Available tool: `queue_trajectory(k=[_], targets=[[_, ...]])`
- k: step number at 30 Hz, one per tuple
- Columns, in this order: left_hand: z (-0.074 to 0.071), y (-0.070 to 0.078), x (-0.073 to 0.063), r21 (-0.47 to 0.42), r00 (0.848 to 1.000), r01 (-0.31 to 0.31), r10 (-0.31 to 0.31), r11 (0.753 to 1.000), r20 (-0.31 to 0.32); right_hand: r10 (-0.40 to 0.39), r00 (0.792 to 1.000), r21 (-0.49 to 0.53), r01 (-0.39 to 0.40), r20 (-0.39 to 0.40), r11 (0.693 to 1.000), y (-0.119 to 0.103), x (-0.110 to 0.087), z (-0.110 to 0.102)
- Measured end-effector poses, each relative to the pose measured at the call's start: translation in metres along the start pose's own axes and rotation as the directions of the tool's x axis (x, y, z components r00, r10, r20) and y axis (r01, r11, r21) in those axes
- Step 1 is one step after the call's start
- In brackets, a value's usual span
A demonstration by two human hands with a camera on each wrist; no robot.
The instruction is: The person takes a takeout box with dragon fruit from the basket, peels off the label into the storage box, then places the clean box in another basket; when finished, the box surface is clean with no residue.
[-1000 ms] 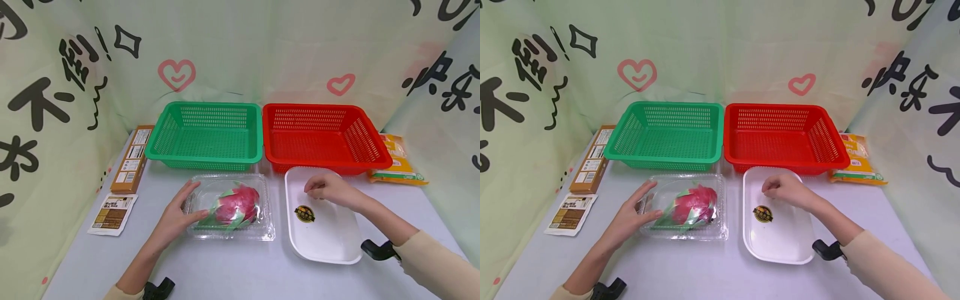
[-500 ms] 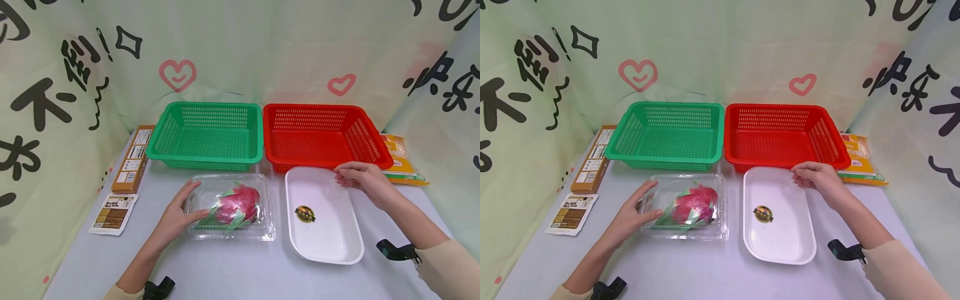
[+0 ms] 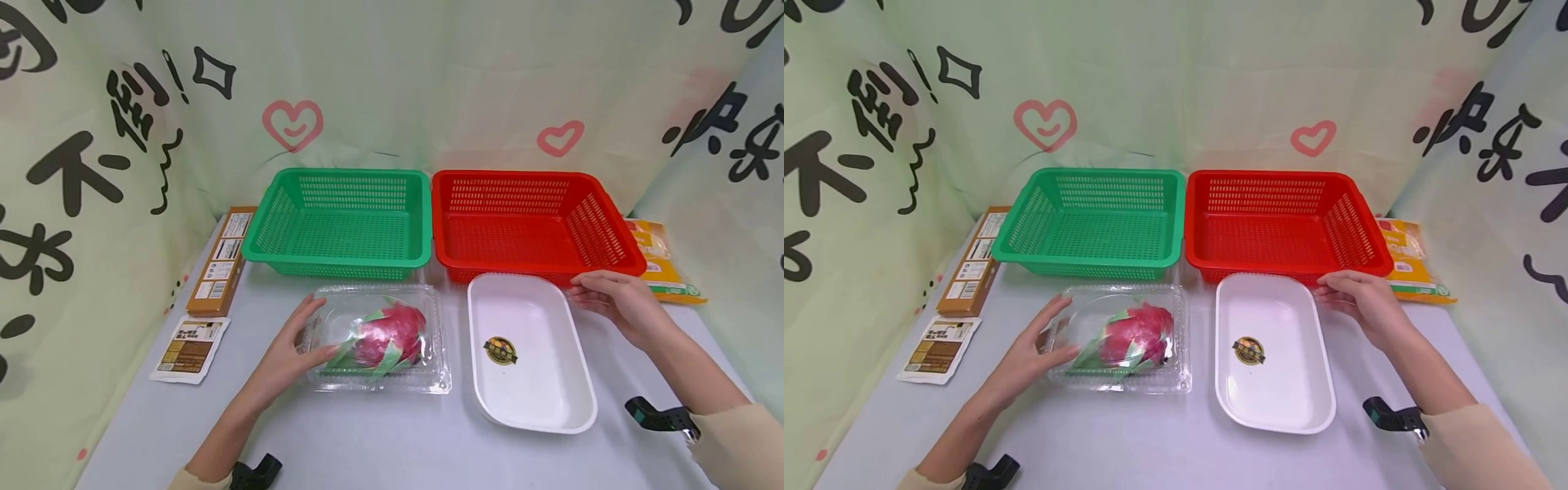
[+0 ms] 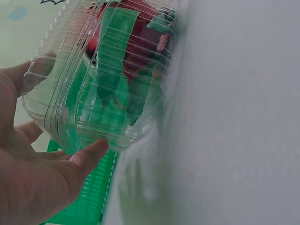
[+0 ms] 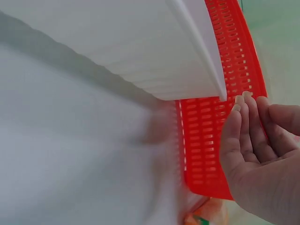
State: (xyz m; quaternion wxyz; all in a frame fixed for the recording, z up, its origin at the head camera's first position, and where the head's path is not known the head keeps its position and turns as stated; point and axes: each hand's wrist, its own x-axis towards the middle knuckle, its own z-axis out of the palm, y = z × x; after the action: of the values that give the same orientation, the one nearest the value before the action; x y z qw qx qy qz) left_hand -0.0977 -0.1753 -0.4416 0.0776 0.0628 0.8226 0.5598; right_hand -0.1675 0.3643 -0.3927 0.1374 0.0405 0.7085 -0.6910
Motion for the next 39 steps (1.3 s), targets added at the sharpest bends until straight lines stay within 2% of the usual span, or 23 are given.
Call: queue_trajectory(k=[4,9,13,18,21,24,31,35,39], targets=[[-0.003,-0.002,-0.005,-0.029,0.999,0.032,-0.032,0.999,0.002,0.029,0.999,0.106,-0.031,0.019,0.994,0.005,-0.001,-0.004],[-0.007,-0.004,-0.009,-0.091,0.997,0.074,-0.073,0.993,0.005,0.066,0.997,0.239,-0.076,0.05,0.968,0.009,0.001,-0.006],[-0.01,-0.004,-0.011,-0.104,0.991,0.122,-0.115,0.987,0.07,0.099,0.993,0.325,-0.116,0.068,0.938,0.012,0.003,-0.008],[-0.015,-0.001,-0.012,-0.132,0.964,0.205,-0.177,0.97,0.199,0.115,0.99,0.497,-0.143,0.087,0.856,0.015,0.005,-0.014],[-0.016,-0.001,-0.011,-0.15,0.957,0.219,-0.182,0.964,0.228,0.118,0.989,0.582,-0.149,0.091,0.799,0.015,0.006,-0.016],[-0.016,-0.003,-0.01,-0.165,0.963,0.198,-0.16,0.966,0.215,0.12,0.989,0.655,-0.144,0.082,0.742,0.015,0.007,-0.016],[-0.013,-0.007,-0.011,-0.247,0.986,0.124,-0.091,0.961,0.141,0.148,0.989,0.828,-0.079,-0.005,0.555,0.017,0.01,-0.014],[-0.012,-0.007,-0.011,-0.305,0.989,0.117,-0.083,0.945,0.121,0.203,0.977,0.861,-0.051,-0.061,0.506,0.014,0.012,-0.009],[-0.012,-0.008,-0.011,-0.356,0.989,0.125,-0.089,0.926,0.115,0.229,0.97,0.868,-0.042,-0.083,0.494,0.011,0.013,-0.007]])
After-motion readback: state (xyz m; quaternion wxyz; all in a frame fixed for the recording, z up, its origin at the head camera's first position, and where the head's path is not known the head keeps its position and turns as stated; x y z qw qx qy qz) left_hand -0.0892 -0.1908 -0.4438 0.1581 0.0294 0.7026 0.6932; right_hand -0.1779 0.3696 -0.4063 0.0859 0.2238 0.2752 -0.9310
